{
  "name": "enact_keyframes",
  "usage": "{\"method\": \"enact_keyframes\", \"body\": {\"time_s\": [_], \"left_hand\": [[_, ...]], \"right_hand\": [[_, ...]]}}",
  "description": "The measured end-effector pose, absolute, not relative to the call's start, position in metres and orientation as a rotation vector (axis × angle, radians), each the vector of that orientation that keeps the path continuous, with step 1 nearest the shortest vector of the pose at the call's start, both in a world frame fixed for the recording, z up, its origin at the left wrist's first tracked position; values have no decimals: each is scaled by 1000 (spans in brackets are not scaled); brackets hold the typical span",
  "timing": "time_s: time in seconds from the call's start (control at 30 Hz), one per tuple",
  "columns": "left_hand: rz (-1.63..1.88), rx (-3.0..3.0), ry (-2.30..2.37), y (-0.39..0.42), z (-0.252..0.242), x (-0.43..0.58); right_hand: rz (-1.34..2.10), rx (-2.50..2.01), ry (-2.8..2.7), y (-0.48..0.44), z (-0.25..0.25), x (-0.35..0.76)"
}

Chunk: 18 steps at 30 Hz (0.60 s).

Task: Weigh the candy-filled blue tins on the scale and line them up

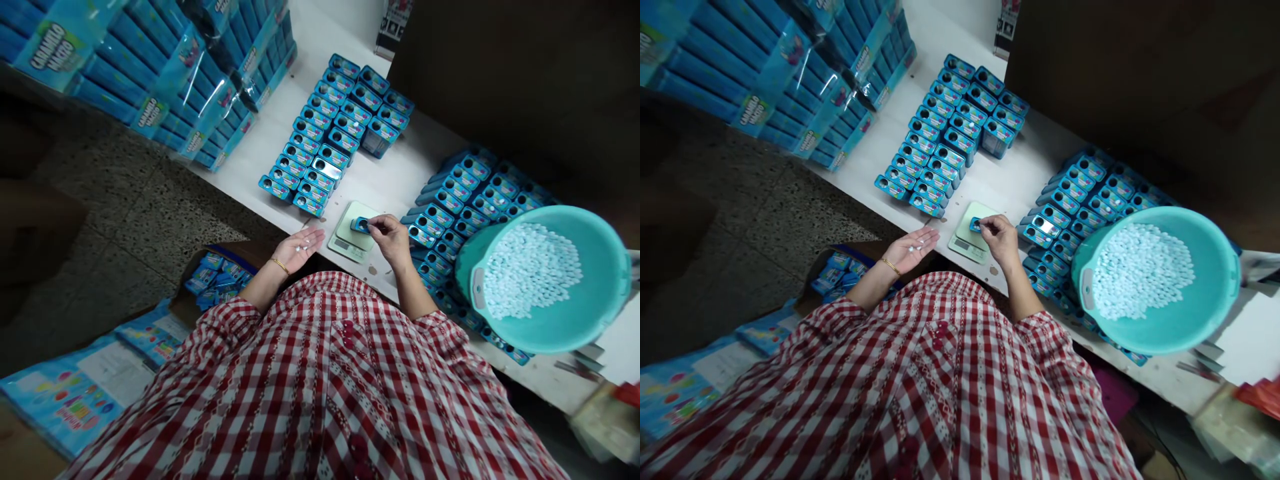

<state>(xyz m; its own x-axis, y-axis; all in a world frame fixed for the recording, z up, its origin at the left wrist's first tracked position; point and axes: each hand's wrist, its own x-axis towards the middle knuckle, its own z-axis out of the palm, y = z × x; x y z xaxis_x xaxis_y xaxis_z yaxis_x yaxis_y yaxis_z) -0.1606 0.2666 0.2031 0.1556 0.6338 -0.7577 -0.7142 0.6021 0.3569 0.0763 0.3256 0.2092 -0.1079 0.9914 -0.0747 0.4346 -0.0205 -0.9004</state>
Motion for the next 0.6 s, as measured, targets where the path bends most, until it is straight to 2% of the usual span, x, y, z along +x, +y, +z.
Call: {"method": "enact_keyframes", "body": {"time_s": [0.6], "left_hand": [[958, -85, 1049, 266, 206, -159]], "right_hand": [[1037, -1566, -1475, 320, 216, 100]]}}
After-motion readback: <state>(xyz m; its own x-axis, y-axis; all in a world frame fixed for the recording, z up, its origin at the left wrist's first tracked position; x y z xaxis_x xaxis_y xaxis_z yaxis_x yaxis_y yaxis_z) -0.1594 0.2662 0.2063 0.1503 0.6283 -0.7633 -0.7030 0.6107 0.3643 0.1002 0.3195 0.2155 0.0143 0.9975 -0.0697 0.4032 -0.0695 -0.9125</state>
